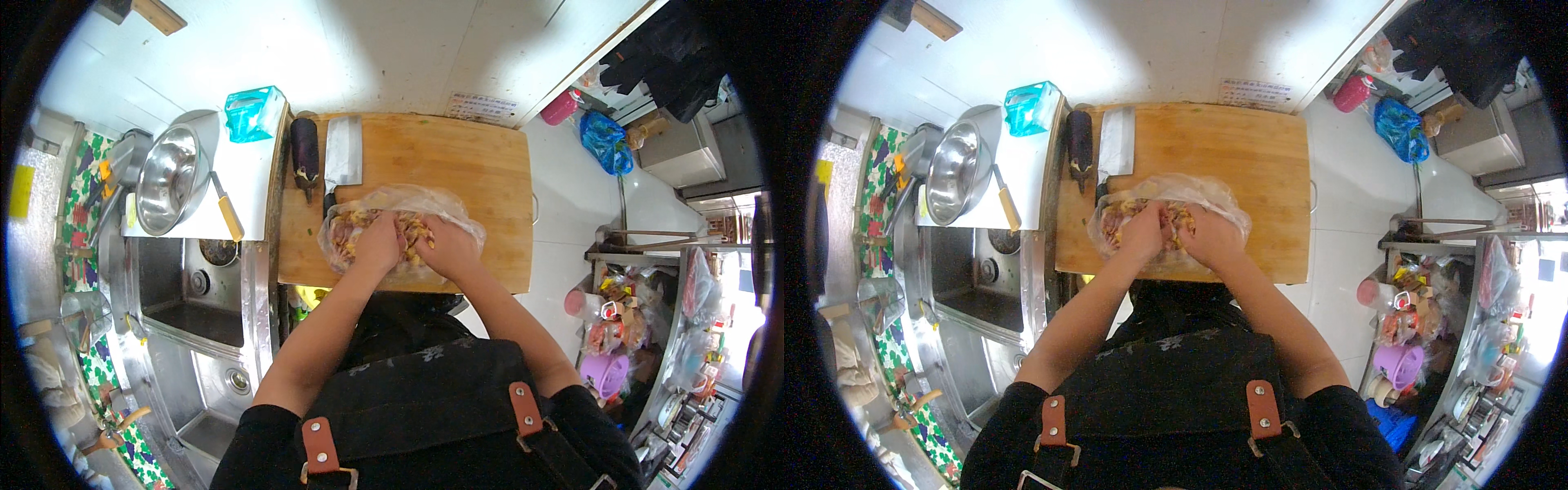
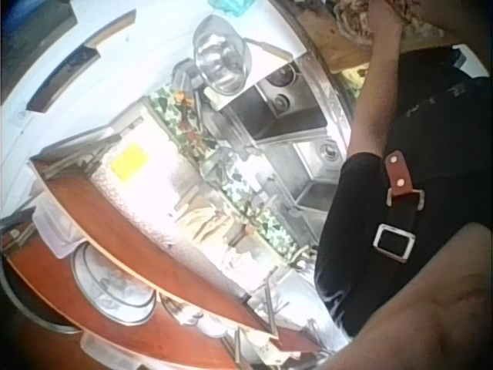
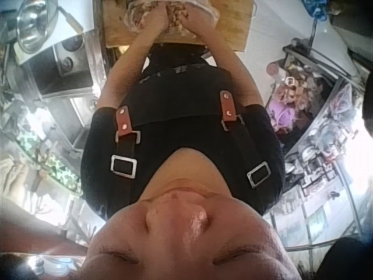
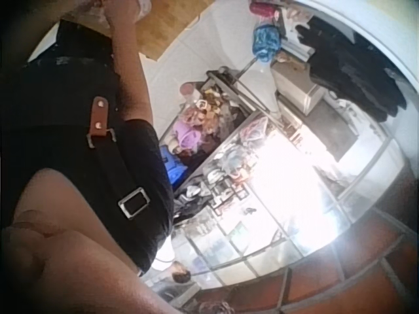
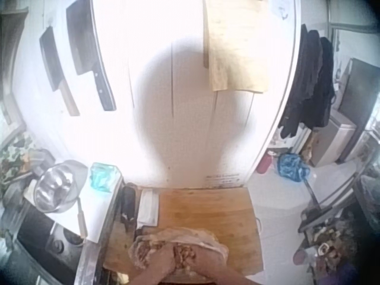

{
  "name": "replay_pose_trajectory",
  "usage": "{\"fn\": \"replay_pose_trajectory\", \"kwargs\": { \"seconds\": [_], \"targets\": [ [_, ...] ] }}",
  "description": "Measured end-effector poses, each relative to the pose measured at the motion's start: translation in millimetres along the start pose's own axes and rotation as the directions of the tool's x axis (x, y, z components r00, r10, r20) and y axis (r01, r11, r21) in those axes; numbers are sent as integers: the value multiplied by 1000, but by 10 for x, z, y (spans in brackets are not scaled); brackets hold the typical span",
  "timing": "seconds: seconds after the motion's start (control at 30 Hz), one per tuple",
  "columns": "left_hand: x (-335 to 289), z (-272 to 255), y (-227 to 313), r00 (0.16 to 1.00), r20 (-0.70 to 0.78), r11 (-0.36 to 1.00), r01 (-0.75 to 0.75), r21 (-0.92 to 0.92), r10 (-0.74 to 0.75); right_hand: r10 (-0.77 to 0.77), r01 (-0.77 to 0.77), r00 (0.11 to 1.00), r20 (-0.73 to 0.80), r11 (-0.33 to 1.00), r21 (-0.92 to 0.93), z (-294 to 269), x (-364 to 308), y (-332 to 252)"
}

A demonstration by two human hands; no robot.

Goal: The person stands at a wooden cutting board and repeatedly peels small pieces of ginger by hand, discarding the peels into the sink. The peeled ginger pieces remain in a plastic bag on the board.

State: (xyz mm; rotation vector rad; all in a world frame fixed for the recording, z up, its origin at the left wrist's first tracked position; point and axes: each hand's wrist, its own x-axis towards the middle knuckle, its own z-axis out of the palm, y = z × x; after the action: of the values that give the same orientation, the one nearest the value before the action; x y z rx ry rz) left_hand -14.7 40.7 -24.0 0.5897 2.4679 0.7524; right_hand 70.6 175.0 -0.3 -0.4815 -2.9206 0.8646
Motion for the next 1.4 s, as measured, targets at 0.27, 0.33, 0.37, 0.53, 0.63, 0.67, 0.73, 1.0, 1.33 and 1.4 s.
{"fn": "replay_pose_trajectory", "kwargs": {
  "seconds": [0.27, 0.33, 0.37, 0.53, 0.63, 0.67, 0.73, 1.0, 1.33, 1.4],
  "targets": [
    [-97, -113, -356, 974, 218, 523, 214, -825, -55, 97, -92, 986, 138, 995, -40, -32, 17, 82],
    [-157, -138, -384, 961, 261, 430, 273, -860, -87, 13, -12, 996, 86, 1000, -4, 2, 2, 64],
    [-193, -155, -383, 953, 284, 380, 301, -875, -102, -50, 49, 998, 42, 998, 31, 13, -11, 46],
    [-360, -255, -300, 964, 258, 294, 267, -918, -70, -127, 102, 979, 158, 982, 159, -58, -18, -55],
    [-405, -279, -242, 988, 151, 422, 139, -896, -4, -299, 281, 954, 14, 912, 298, -79, -14, -165],
    [-417, -280, -228, 994, 110, 471, 83, -878, 30, -327, 317, 945, -11, 905, 284, -66, -24, -208],
    [-433, -279, -204, 995, 89, 494, 57, -868, 41, -359, 359, 932, -49, 893, 271, -58, -20, -245],
    [-465, -293, -158, 998, 35, 578, 1, -816, 46, -460, 460, 888, -3, 887, 48, -32, 17, -222],
    [-498, -224, -72, 996, -86, 603, -81, -794, 21, -403, 410, 911, -86, 907, 94, -70, 89, -250],
    [-489, -234, -56, 997, -75, 606, -58, -793, -3, -375, 393, 918, -130, 906, 159, -64, 93, -242]
  ]
}}
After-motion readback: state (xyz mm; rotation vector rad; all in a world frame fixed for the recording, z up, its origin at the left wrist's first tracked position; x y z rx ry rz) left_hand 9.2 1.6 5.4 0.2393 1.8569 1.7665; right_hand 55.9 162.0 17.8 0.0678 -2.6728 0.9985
